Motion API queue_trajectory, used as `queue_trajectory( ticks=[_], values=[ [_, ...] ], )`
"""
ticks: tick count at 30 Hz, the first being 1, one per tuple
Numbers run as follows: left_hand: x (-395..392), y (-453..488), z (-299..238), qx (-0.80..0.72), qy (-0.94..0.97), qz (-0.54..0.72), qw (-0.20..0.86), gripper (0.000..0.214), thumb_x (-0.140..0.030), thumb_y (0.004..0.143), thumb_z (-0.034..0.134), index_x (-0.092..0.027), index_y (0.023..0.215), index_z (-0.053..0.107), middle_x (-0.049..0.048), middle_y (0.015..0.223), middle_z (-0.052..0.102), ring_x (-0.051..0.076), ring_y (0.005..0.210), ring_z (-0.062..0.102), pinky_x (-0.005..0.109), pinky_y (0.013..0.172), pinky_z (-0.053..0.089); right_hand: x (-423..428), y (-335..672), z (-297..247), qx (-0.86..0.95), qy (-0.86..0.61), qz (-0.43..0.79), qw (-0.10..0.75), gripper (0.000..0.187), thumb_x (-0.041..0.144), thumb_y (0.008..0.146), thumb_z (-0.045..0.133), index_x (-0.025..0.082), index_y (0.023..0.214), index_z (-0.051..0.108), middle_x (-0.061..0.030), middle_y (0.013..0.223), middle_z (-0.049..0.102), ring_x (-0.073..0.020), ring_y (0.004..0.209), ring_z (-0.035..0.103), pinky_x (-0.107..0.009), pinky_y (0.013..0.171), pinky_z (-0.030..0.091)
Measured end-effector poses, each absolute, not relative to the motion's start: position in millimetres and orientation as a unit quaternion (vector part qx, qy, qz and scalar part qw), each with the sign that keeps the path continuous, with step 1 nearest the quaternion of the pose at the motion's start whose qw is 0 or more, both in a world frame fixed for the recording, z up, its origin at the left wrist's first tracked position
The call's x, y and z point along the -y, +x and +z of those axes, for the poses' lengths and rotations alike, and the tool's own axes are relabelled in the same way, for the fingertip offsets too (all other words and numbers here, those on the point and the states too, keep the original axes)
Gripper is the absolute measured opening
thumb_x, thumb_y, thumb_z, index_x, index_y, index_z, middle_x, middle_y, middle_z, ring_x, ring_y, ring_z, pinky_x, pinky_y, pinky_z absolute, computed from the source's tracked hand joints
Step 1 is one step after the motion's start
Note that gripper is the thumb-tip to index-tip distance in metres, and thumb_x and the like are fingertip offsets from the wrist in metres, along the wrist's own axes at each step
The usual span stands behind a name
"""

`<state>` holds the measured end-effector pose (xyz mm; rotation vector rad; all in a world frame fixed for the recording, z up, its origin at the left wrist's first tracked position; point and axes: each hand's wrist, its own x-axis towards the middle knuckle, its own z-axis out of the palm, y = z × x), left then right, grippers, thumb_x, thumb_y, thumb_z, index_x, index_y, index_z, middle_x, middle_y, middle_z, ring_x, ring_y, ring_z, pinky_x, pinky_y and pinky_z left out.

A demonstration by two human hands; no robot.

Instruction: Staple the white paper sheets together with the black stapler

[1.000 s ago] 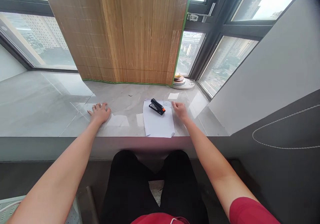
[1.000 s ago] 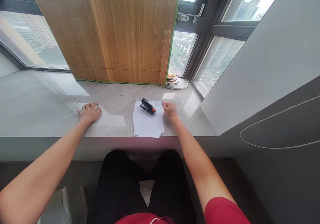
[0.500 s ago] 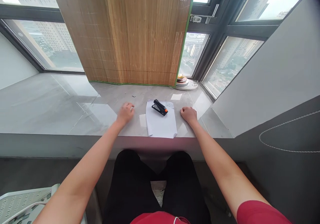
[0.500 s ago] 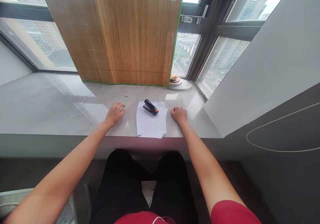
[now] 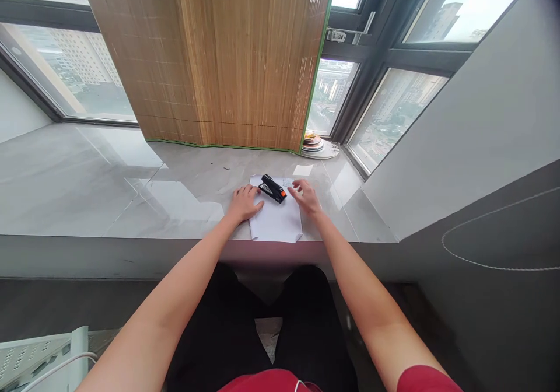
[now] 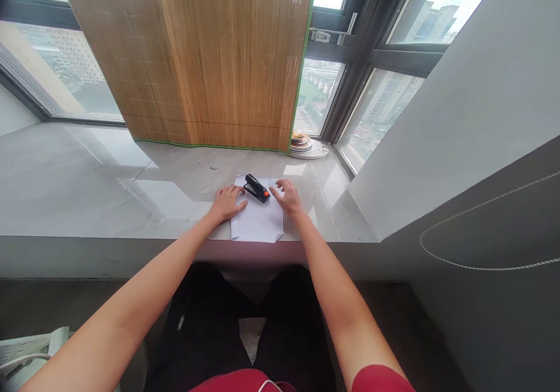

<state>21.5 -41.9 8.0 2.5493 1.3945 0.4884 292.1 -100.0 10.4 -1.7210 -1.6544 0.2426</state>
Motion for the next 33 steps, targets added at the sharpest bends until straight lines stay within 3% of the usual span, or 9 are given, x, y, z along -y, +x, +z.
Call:
queue_trajectory(
  ticks=[3, 7, 9, 17, 22, 28, 33],
  values=[
    [42.8, 21.9, 8.8, -0.477, 0.856, 0.172, 0.096, 0.034, -0.042, 0.098, 0.068, -0.026, 0.128, 0.066, 0.0142, 0.139, 0.068, 0.036, 0.137, 0.060, 0.053, 0.124, 0.038, 86.6, 258.0, 6.1, 0.673, -0.628, 0.135, 0.367, 0.049, 0.050, 0.093, 0.073, 0.022, 0.133, 0.066, -0.0119, 0.127, 0.073, -0.0278, 0.108, 0.067, -0.042, 0.099, 0.054],
    [42.9, 22.0, 5.6, -0.489, 0.848, 0.183, 0.094, 0.034, -0.043, 0.098, 0.070, -0.025, 0.127, 0.066, 0.0147, 0.136, 0.068, 0.036, 0.134, 0.062, 0.052, 0.122, 0.041, 78.9, 246.4, 4.4, 0.658, -0.640, 0.137, 0.373, 0.034, 0.027, 0.088, 0.069, 0.023, 0.122, 0.072, -0.0112, 0.121, 0.076, -0.0309, 0.111, 0.068, -0.048, 0.105, 0.054],
    [41.5, 21.8, 3.0, -0.492, 0.846, 0.186, 0.094, 0.034, -0.044, 0.098, 0.071, -0.025, 0.127, 0.066, 0.0146, 0.136, 0.067, 0.036, 0.133, 0.062, 0.051, 0.121, 0.043, 82.0, 255.0, 5.2, 0.652, -0.633, 0.142, 0.392, 0.036, 0.022, 0.086, 0.067, 0.023, 0.121, 0.073, -0.0106, 0.123, 0.076, -0.0315, 0.115, 0.069, -0.049, 0.109, 0.054],
    [36.3, 20.6, -2.9, -0.477, 0.854, 0.187, 0.091, 0.039, -0.044, 0.099, 0.070, -0.021, 0.130, 0.066, 0.0168, 0.139, 0.065, 0.037, 0.134, 0.059, 0.052, 0.120, 0.041, 101.4, 276.5, 3.2, 0.649, -0.620, 0.190, 0.398, 0.043, 0.022, 0.086, 0.063, 0.023, 0.128, 0.072, -0.0097, 0.134, 0.077, -0.0312, 0.124, 0.069, -0.050, 0.114, 0.052],
    [37.5, 20.2, -0.1, -0.483, 0.851, 0.177, 0.106, 0.029, -0.026, 0.102, 0.061, -0.024, 0.130, 0.065, 0.0146, 0.141, 0.065, 0.034, 0.135, 0.060, 0.050, 0.122, 0.040, 108.2, 274.2, -2.2, 0.629, -0.623, 0.159, 0.436, 0.051, 0.024, 0.088, 0.067, 0.024, 0.139, 0.067, -0.0101, 0.139, 0.076, -0.0288, 0.127, 0.069, -0.048, 0.117, 0.052],
    [37.9, 20.0, -2.3, -0.483, 0.851, 0.177, 0.105, 0.030, -0.020, 0.106, 0.049, -0.022, 0.132, 0.064, 0.0158, 0.143, 0.064, 0.033, 0.136, 0.060, 0.049, 0.125, 0.037, 113.2, 275.7, -9.5, 0.581, -0.666, 0.081, 0.461, 0.022, 0.031, 0.084, 0.079, 0.024, 0.105, 0.077, -0.0093, 0.120, 0.083, -0.0310, 0.116, 0.075, -0.047, 0.107, 0.059],
    [37.9, 19.5, -4.4, -0.477, 0.852, 0.186, 0.111, 0.031, -0.018, 0.106, 0.046, -0.022, 0.131, 0.064, 0.0157, 0.142, 0.065, 0.032, 0.135, 0.060, 0.050, 0.125, 0.036, 110.4, 277.2, -16.5, 0.529, -0.648, 0.106, 0.538, 0.023, 0.034, 0.075, 0.088, 0.023, 0.095, 0.084, -0.0090, 0.115, 0.086, -0.0332, 0.107, 0.081, -0.050, 0.107, 0.062]
  ],
)
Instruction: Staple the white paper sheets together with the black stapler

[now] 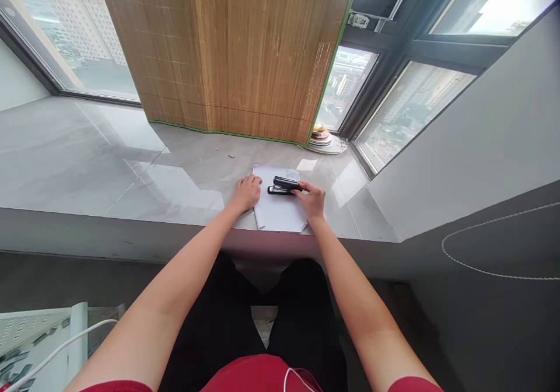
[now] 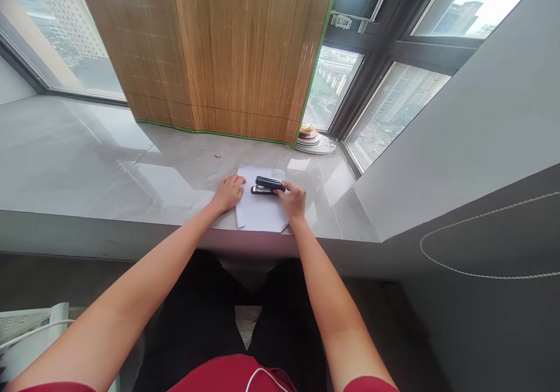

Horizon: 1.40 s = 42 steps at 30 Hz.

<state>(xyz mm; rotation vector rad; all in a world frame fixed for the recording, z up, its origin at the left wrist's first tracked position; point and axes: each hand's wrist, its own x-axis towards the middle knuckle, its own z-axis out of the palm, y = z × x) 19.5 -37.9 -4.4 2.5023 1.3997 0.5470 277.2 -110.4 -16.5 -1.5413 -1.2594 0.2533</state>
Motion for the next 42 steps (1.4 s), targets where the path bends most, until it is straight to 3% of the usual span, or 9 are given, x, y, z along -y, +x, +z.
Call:
queue_trajectory(
  ticks=[9, 15, 20, 23, 26, 30, 37, 40, 42],
  values=[
    [31.5, 17.8, -11.5, -0.470, 0.840, 0.234, 0.141, 0.048, -0.003, 0.096, 0.038, -0.020, 0.133, 0.063, 0.0184, 0.142, 0.067, 0.033, 0.135, 0.061, 0.049, 0.121, 0.041, 111.2, 277.8, -15.2, 0.494, -0.625, 0.179, 0.577, 0.032, 0.042, 0.070, 0.092, 0.021, 0.092, 0.083, -0.0091, 0.108, 0.087, -0.0332, 0.105, 0.082, -0.051, 0.102, 0.067],
    [25.7, 18.1, -16.0, -0.463, 0.824, 0.273, 0.180, 0.048, -0.001, 0.089, 0.042, -0.020, 0.127, 0.065, 0.0190, 0.138, 0.069, 0.035, 0.132, 0.062, 0.053, 0.122, 0.042, 104.8, 277.5, 1.0, 0.623, -0.614, 0.158, 0.458, 0.067, 0.035, 0.072, 0.094, 0.025, 0.136, 0.076, -0.0098, 0.139, 0.079, -0.0341, 0.131, 0.073, -0.053, 0.116, 0.056],
    [31.0, 14.3, -6.9, -0.424, 0.757, 0.423, 0.262, 0.044, -0.005, 0.086, 0.049, -0.019, 0.123, 0.067, 0.0196, 0.147, 0.062, 0.035, 0.143, 0.057, 0.054, 0.127, 0.041, 90.3, 271.2, 22.3, 0.673, -0.618, 0.154, 0.375, 0.029, 0.027, 0.076, 0.087, 0.021, 0.104, 0.084, -0.0046, 0.092, 0.082, -0.0271, 0.088, 0.076, -0.042, 0.088, 0.060],
    [36.4, 8.1, 3.0, -0.370, 0.667, 0.546, 0.347, 0.033, -0.014, 0.092, 0.057, -0.022, 0.121, 0.069, 0.0162, 0.153, 0.060, 0.033, 0.149, 0.053, 0.051, 0.131, 0.038, 92.4, 255.9, 37.8, 0.703, -0.584, 0.048, 0.403, 0.021, 0.032, 0.082, 0.086, 0.022, 0.101, 0.082, -0.0060, 0.094, 0.081, -0.0259, 0.087, 0.072, -0.040, 0.084, 0.059],
    [34.5, -1.9, 11.6, -0.322, 0.482, 0.595, 0.557, 0.022, -0.033, 0.103, 0.058, -0.021, 0.119, 0.069, 0.0158, 0.144, 0.067, 0.031, 0.139, 0.063, 0.047, 0.126, 0.044, 101.5, 228.8, 49.8, 0.735, -0.526, -0.084, 0.420, 0.013, 0.028, 0.096, 0.076, 0.025, 0.108, 0.081, -0.0084, 0.103, 0.081, -0.0277, 0.096, 0.069, -0.042, 0.086, 0.060],
    [24.3, -17.1, 17.6, -0.253, 0.254, 0.540, 0.761, 0.049, -0.055, 0.114, 0.038, -0.017, 0.117, 0.069, 0.0195, 0.126, 0.075, 0.028, 0.117, 0.074, 0.043, 0.107, 0.058, 107.8, 188.8, 54.9, 0.803, -0.436, -0.205, 0.351, 0.031, 0.011, 0.106, 0.058, 0.027, 0.123, 0.079, -0.0084, 0.115, 0.081, -0.0270, 0.106, 0.069, -0.044, 0.096, 0.059],
    [20.9, -25.0, 17.6, -0.272, 0.125, 0.532, 0.792, 0.034, -0.025, 0.114, 0.043, -0.008, 0.125, 0.071, 0.0128, 0.099, 0.079, 0.018, 0.080, 0.074, 0.031, 0.083, 0.062, 99.0, 163.6, 52.0, 0.856, -0.379, -0.236, 0.262, 0.036, 0.004, 0.108, 0.052, 0.024, 0.123, 0.078, -0.0085, 0.118, 0.081, -0.0237, 0.107, 0.070, -0.041, 0.100, 0.056],
    [24.1, -23.2, 19.4, -0.268, 0.107, 0.544, 0.788, 0.026, -0.021, 0.111, 0.048, -0.010, 0.117, 0.071, 0.0151, 0.105, 0.079, 0.020, 0.093, 0.078, 0.030, 0.086, 0.063, 105.1, 173.0, 45.8, 0.800, -0.461, -0.185, 0.336, 0.029, 0.010, 0.106, 0.059, 0.025, 0.121, 0.079, -0.0092, 0.117, 0.082, -0.0267, 0.110, 0.071, -0.045, 0.103, 0.055],
    [26.6, -23.8, 21.4, -0.269, 0.093, 0.553, 0.783, 0.024, -0.021, 0.111, 0.048, -0.014, 0.106, 0.070, 0.0128, 0.098, 0.078, 0.019, 0.088, 0.077, 0.029, 0.079, 0.063, 109.9, 186.4, 38.7, 0.711, -0.556, -0.114, 0.416, 0.019, 0.020, 0.101, 0.069, 0.024, 0.115, 0.081, -0.0099, 0.113, 0.083, -0.0293, 0.105, 0.072, -0.048, 0.100, 0.056]
  ],
)
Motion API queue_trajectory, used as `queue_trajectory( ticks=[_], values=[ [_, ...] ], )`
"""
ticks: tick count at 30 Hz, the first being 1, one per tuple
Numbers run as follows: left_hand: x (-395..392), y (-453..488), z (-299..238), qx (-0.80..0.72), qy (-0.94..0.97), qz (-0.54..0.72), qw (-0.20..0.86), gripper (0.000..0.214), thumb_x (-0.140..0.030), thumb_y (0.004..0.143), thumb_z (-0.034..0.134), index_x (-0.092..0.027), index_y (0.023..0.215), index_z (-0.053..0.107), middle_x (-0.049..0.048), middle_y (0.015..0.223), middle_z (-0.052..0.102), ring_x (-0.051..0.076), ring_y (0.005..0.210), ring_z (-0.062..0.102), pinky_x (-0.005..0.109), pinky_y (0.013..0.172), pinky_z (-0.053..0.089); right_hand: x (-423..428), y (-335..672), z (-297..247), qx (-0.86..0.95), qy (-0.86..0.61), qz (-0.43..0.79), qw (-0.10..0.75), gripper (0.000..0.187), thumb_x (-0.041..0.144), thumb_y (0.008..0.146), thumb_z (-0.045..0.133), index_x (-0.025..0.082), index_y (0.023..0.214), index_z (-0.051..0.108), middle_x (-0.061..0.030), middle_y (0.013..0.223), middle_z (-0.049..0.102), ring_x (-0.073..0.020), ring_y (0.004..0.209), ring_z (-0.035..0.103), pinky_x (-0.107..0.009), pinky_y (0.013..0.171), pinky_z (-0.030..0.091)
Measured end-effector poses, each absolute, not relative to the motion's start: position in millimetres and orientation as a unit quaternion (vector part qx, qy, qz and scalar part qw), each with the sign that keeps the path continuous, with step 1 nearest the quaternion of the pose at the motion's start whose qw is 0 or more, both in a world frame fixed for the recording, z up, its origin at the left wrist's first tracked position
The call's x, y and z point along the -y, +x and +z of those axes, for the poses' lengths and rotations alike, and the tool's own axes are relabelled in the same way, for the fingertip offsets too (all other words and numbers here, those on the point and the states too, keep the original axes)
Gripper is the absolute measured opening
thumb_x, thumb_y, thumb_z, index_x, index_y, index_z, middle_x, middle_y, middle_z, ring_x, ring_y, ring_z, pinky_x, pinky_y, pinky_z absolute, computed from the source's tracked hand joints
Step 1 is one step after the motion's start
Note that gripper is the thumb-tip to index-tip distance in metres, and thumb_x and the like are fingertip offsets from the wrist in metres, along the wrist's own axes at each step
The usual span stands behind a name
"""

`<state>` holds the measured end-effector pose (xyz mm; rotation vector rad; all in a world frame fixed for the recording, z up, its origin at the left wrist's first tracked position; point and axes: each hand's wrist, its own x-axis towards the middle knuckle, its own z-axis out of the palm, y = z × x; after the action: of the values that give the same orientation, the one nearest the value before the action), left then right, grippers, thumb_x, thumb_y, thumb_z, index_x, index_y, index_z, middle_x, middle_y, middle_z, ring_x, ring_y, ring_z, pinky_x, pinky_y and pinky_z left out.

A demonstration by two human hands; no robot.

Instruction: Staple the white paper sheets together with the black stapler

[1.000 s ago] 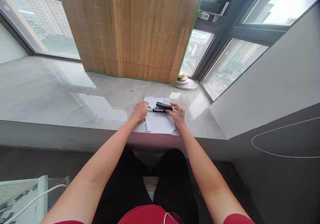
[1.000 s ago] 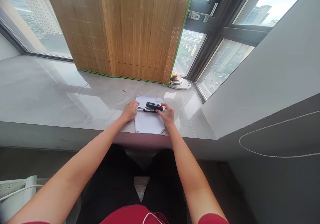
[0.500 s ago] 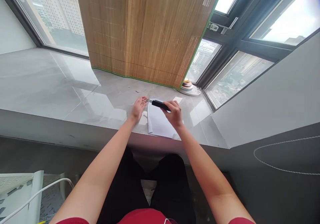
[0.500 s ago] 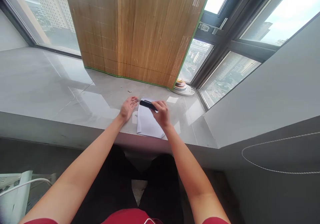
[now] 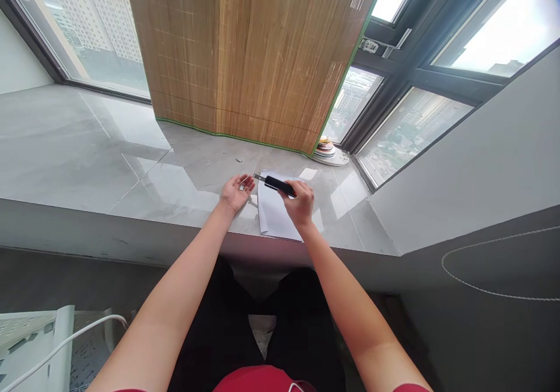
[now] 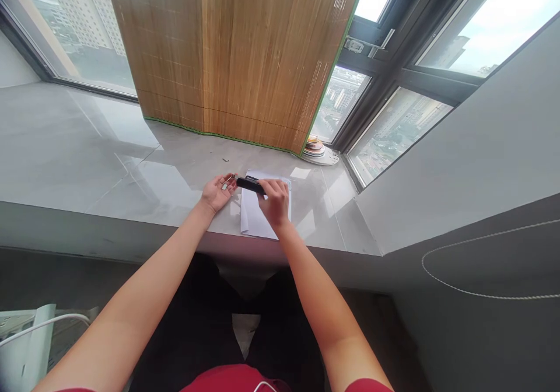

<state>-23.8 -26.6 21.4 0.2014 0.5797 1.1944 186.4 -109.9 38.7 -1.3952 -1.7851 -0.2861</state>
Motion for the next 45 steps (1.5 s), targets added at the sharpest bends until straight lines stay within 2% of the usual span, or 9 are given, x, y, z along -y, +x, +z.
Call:
queue_trajectory(
  ticks=[4, 8, 12, 15, 18, 21, 35, 39, 45],
  values=[
    [31.2, -30.9, 25.2, -0.230, 0.130, 0.532, 0.805, 0.032, -0.023, 0.109, 0.050, -0.022, 0.076, 0.052, -0.0033, 0.058, 0.046, 0.009, 0.044, 0.044, 0.022, 0.040, 0.037, 113.3, 222.4, 19.9, 0.556, -0.672, 0.072, 0.484, 0.027, 0.038, 0.081, 0.085, 0.025, 0.104, 0.082, -0.0053, 0.093, 0.082, -0.0277, 0.083, 0.073, -0.044, 0.088, 0.059],
    [34.3, -38.1, 29.0, -0.204, 0.178, 0.524, 0.807, 0.045, -0.027, 0.108, 0.055, -0.023, 0.066, 0.039, -0.0083, 0.051, 0.020, 0.008, 0.037, 0.020, 0.023, 0.033, 0.018, 112.4, 245.9, 6.4, 0.544, -0.683, 0.165, 0.459, 0.036, 0.050, 0.075, 0.086, 0.024, 0.099, 0.082, -0.0023, 0.083, 0.080, -0.0265, 0.080, 0.073, -0.040, 0.082, 0.058],
    [35.9, -38.3, 32.5, -0.181, 0.178, 0.521, 0.815, 0.031, -0.028, 0.112, 0.053, -0.019, 0.083, 0.062, -0.0061, 0.056, 0.038, 0.007, 0.042, 0.038, 0.019, 0.040, 0.039, 115.1, 241.0, 17.7, 0.582, -0.666, 0.104, 0.455, 0.041, 0.053, 0.078, 0.089, 0.025, 0.107, 0.080, -0.0074, 0.107, 0.082, -0.0306, 0.102, 0.073, -0.044, 0.091, 0.059],
    [36.2, -33.5, 32.8, -0.192, 0.177, 0.522, 0.812, 0.038, -0.042, 0.115, 0.047, -0.014, 0.109, 0.072, 0.0083, 0.084, 0.071, 0.016, 0.075, 0.073, 0.028, 0.075, 0.066, 116.0, 212.7, 41.4, 0.632, -0.614, -0.029, 0.471, 0.024, 0.043, 0.092, 0.083, 0.026, 0.108, 0.077, -0.0104, 0.117, 0.078, -0.0330, 0.114, 0.068, -0.050, 0.103, 0.057],
    [36.4, -29.2, 31.1, -0.189, 0.228, 0.511, 0.807, 0.062, -0.063, 0.113, 0.040, -0.011, 0.124, 0.072, 0.0227, 0.125, 0.077, 0.030, 0.125, 0.075, 0.045, 0.108, 0.063, 109.6, 166.2, 63.4, 0.721, -0.543, -0.025, 0.430, 0.009, 0.026, 0.103, 0.069, 0.028, 0.098, 0.076, -0.0061, 0.105, 0.077, -0.0275, 0.102, 0.069, -0.045, 0.102, 0.057],
    [37.1, -29.4, 29.2, -0.195, 0.290, 0.489, 0.799, 0.074, -0.073, 0.110, 0.036, -0.012, 0.131, 0.071, 0.0241, 0.137, 0.074, 0.036, 0.138, 0.069, 0.051, 0.113, 0.060, 95.9, 122.1, 72.0, 0.778, -0.504, 0.032, 0.374, 0.011, 0.018, 0.095, 0.080, 0.026, 0.102, 0.078, -0.0020, 0.112, 0.079, -0.0236, 0.108, 0.069, -0.040, 0.108, 0.056],
    [42.9, -28.7, 34.5, -0.211, 0.315, 0.489, 0.786, 0.068, -0.078, 0.104, 0.045, -0.020, 0.130, 0.069, 0.0209, 0.133, 0.073, 0.034, 0.129, 0.069, 0.052, 0.108, 0.058, 75.9, 150.2, 63.0, 0.728, -0.555, 0.050, 0.399, 0.026, 0.012, 0.101, 0.059, 0.026, 0.096, 0.080, 0.0007, 0.102, 0.083, -0.0195, 0.095, 0.077, -0.034, 0.093, 0.063],
    [34.2, -32.2, 28.7, -0.223, 0.234, 0.556, 0.766, 0.046, -0.062, 0.108, 0.043, -0.024, 0.108, 0.068, 0.0107, 0.101, 0.072, 0.023, 0.095, 0.072, 0.042, 0.095, 0.061, 63.0, 254.3, 69.5, 0.637, -0.615, 0.007, 0.465, 0.030, 0.016, 0.097, 0.055, 0.024, 0.101, 0.083, -0.0059, 0.108, 0.084, -0.0237, 0.100, 0.080, -0.037, 0.099, 0.063],
    [27.6, -35.5, 25.9, -0.253, 0.218, 0.610, 0.719, 0.034, -0.050, 0.107, 0.044, -0.025, 0.096, 0.064, 0.0032, 0.080, 0.056, 0.017, 0.069, 0.057, 0.031, 0.073, 0.052, 38.9, 365.0, 38.4, 0.535, -0.768, 0.047, 0.351, 0.034, 0.012, 0.082, 0.059, 0.015, 0.100, 0.087, -0.0185, 0.105, 0.086, -0.0334, 0.108, 0.081, -0.048, 0.111, 0.057]
  ],
)
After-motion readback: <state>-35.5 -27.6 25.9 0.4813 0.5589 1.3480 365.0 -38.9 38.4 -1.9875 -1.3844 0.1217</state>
